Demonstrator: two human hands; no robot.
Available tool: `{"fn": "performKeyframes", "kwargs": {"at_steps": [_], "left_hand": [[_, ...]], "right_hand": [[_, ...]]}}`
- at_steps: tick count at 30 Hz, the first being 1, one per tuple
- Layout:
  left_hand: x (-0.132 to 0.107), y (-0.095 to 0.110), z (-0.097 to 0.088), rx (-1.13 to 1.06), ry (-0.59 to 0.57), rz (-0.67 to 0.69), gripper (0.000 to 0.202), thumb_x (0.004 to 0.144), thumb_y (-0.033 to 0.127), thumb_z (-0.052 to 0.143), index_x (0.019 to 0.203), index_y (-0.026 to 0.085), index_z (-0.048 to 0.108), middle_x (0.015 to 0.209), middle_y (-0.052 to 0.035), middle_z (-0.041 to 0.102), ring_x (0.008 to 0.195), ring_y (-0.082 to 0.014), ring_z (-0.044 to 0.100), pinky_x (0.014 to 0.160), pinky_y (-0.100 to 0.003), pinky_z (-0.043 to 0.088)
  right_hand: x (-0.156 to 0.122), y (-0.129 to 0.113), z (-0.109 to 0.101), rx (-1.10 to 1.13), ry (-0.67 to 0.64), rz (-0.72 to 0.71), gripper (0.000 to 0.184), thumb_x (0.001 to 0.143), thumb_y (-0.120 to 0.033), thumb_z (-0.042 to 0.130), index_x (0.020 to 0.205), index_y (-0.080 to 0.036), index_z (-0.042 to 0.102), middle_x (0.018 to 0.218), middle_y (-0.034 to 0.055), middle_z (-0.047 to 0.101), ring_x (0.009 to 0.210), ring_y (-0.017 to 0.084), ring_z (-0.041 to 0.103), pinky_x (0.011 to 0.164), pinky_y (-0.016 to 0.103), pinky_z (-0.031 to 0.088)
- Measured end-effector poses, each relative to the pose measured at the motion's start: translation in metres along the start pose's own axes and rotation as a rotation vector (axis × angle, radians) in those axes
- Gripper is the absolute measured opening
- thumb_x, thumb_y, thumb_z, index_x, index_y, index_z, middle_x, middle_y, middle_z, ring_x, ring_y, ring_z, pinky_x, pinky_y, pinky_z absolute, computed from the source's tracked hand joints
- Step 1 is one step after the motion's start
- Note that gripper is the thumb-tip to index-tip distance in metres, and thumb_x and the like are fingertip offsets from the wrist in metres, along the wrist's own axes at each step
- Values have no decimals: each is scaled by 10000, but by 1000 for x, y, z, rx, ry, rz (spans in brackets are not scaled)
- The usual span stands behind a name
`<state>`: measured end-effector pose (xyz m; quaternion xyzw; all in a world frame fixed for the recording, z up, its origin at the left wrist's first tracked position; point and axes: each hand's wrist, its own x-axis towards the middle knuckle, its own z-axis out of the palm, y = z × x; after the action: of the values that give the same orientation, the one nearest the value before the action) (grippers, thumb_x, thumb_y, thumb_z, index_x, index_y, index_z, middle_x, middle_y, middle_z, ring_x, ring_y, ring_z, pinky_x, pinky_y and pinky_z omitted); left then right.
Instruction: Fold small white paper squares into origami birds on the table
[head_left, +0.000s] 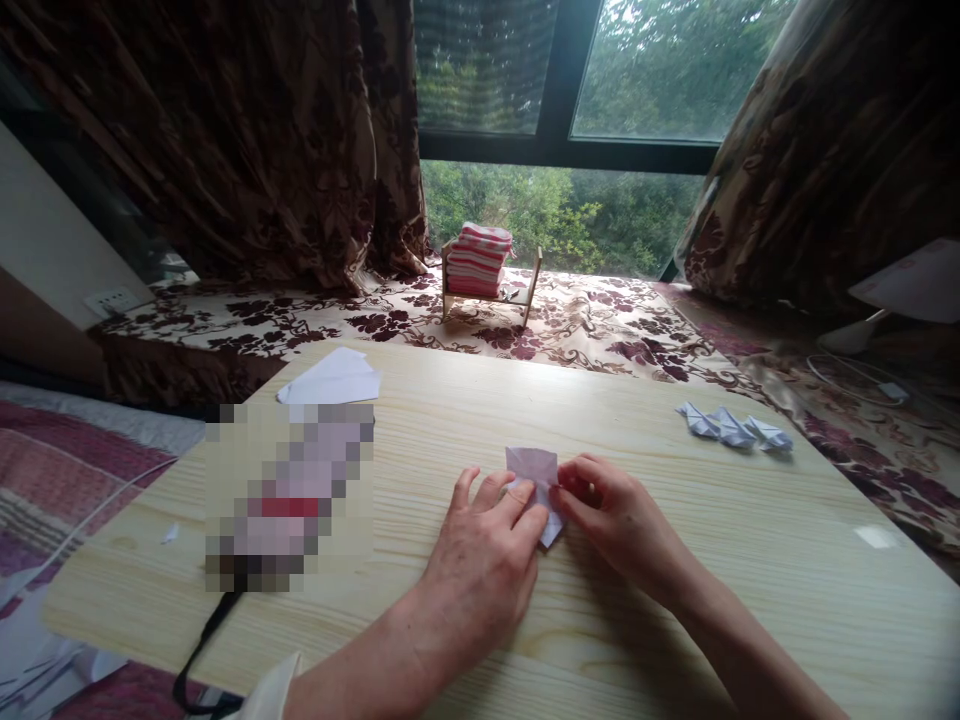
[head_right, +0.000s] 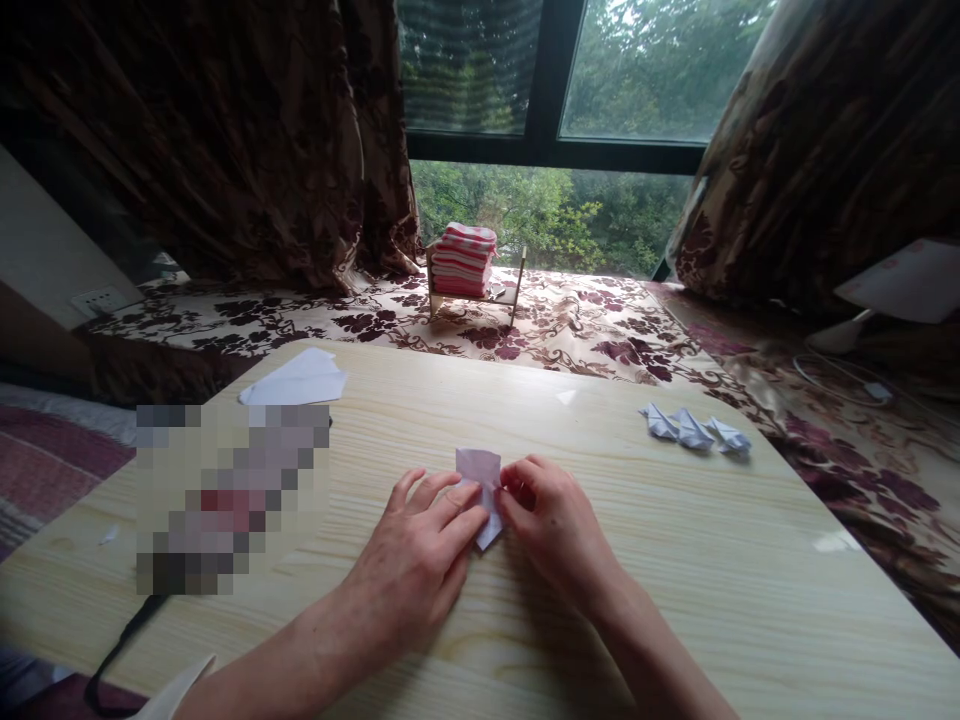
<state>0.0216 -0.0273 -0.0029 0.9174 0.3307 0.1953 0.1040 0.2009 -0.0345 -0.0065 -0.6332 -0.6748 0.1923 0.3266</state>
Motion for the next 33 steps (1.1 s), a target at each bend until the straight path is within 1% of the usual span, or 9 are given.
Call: {"fn": "performKeyframes", "kwargs": {"at_steps": [5,10,15,18,20,21,24,27,33], "left_hand": [[0,-1,0,3,-10,11,316,821,173,496,1126,218,562,1232,-72,574,1190,-268,434,1068,-542,214],[1,1,1,3,-11,1,344,827,172,480,1161,215,548,1242,-75,554,1192,-271,420,1082,-537,197],[1,5,-4,-8,15,-16,314,812,161,491,1108,213,586,1103,-76,581,1128,-260,458,1075,-527,221],[4,-1,-13,-10,106,-84,236,816,194,512,1018,218,633,1016,-70,586,1027,-243,502,1044,-529,256],[10,-10,-18,31,228,-208,184,817,217,527,940,200,664,925,-69,588,944,-233,517,986,-506,322],[14,-14,-19,47,249,-257,168,813,218,536,906,192,673,901,-70,589,935,-235,516,952,-491,351],[27,-24,-16,37,196,-313,119,788,212,563,800,191,680,879,-61,595,921,-232,514,894,-460,384],[39,-26,-8,-32,156,-366,84,759,198,586,763,200,670,864,-42,601,917,-221,516,865,-422,396],[42,-20,-2,-134,129,-355,43,709,208,653,674,198,630,872,-18,597,936,-202,510,929,-419,357]], "right_hand": [[-1,2,2,-39,10,-28,117,812,-233,525,753,-202,620,728,14,583,663,148,536,618,257,401],[-7,-6,7,-331,72,-94,134,824,-200,528,741,-202,634,753,27,607,728,184,553,688,299,371],[-13,-13,14,-409,76,-58,163,861,-178,478,778,-191,618,770,25,596,648,160,553,577,257,341],[-14,-12,16,-401,94,-52,164,864,-192,476,764,-191,606,750,19,590,621,156,554,557,254,329],[-14,-12,16,-388,95,-58,169,866,-186,465,768,-189,603,750,21,588,632,155,562,559,250,329],[-14,-12,16,-380,93,-59,168,865,-180,462,774,-189,603,756,22,589,640,155,566,561,248,330],[-14,-12,15,-368,96,-53,154,861,-176,468,782,-189,599,761,23,593,643,156,567,565,244,326],[-14,-11,16,-372,89,-43,153,865,-172,471,770,-187,590,759,22,591,641,158,562,563,245,318],[-13,-12,16,-390,81,-30,174,873,-174,467,736,-189,572,749,17,584,612,146,547,547,245,293]]}}
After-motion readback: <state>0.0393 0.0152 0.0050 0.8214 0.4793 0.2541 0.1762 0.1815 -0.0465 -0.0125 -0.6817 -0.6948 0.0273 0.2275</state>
